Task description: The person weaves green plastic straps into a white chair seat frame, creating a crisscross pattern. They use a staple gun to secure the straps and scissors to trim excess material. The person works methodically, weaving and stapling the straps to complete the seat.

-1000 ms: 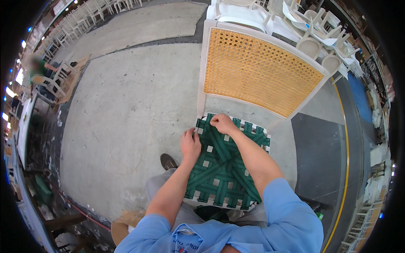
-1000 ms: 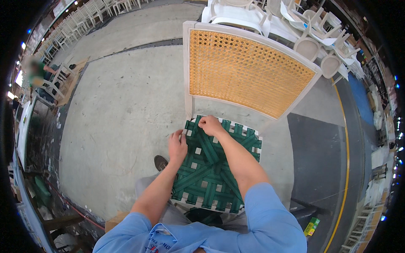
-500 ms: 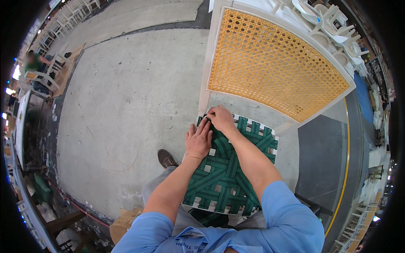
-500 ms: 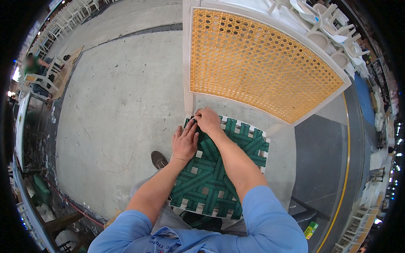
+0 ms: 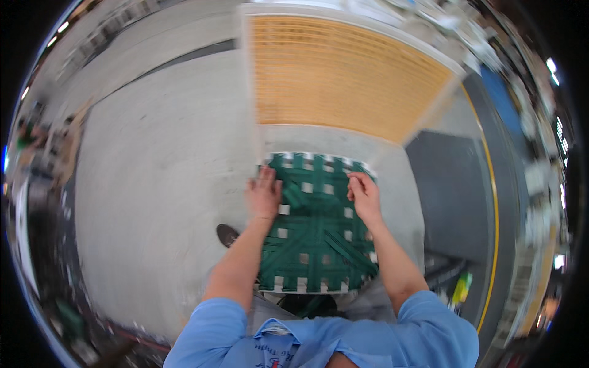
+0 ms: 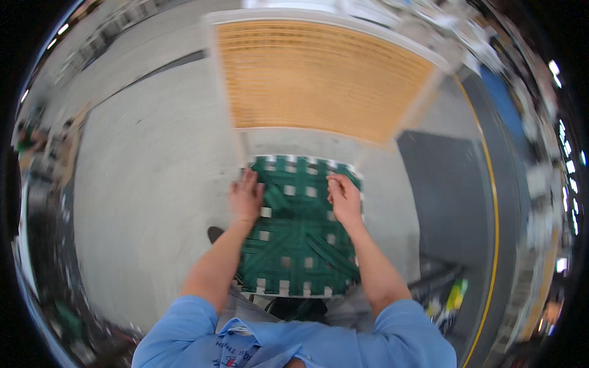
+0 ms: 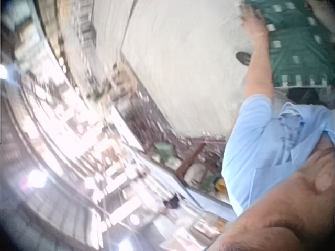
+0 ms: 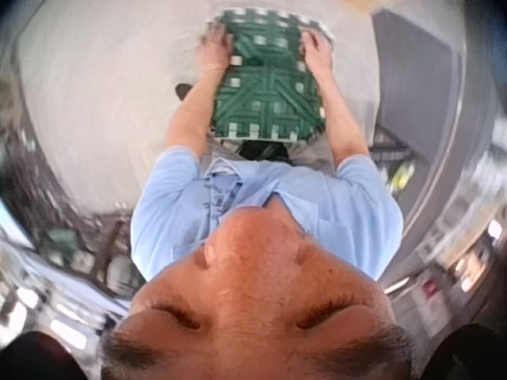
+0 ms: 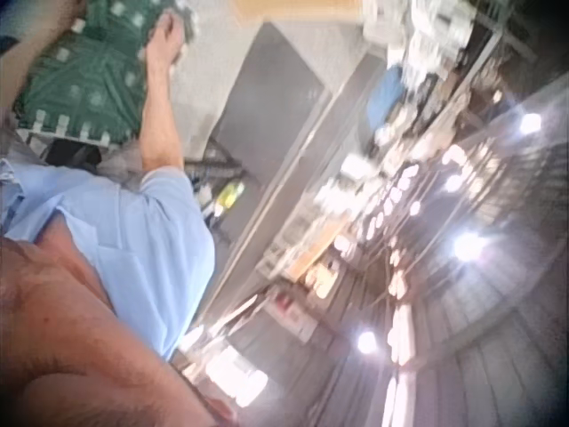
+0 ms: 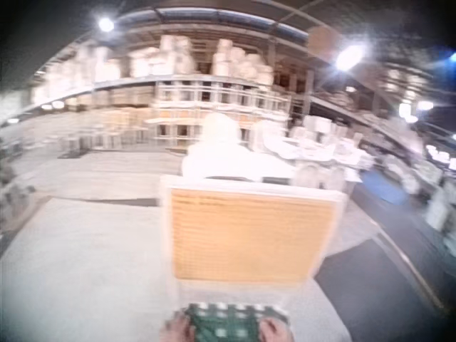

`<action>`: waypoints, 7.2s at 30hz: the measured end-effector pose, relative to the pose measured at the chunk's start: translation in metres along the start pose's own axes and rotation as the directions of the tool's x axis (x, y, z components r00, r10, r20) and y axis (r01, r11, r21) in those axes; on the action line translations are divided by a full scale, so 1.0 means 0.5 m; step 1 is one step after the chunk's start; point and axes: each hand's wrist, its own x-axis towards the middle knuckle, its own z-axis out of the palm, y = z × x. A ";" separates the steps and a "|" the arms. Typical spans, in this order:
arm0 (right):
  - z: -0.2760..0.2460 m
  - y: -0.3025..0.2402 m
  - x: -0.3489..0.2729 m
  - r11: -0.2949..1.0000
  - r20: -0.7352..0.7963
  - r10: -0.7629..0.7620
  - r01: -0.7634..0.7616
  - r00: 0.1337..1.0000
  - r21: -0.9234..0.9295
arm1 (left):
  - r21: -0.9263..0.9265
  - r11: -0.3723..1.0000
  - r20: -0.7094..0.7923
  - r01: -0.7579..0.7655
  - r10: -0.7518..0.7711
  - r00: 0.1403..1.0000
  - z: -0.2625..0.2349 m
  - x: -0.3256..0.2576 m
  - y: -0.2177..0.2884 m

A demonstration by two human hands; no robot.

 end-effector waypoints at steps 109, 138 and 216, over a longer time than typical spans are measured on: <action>0.191 -0.243 0.097 0.930 0.431 0.238 -0.076 0.871 -0.360 | -0.335 0.942 -0.147 -0.012 -0.039 0.988 -0.021 -0.010 -0.034; -0.827 0.208 -0.803 0.639 -0.401 0.765 -0.521 0.504 0.566 | -0.058 0.098 0.989 0.994 0.143 0.043 -0.061 -0.626 0.219; -0.106 0.245 -0.624 0.831 0.252 0.554 -0.547 0.794 -0.104 | -0.786 -0.456 0.566 0.418 -0.802 0.189 0.137 -0.563 0.338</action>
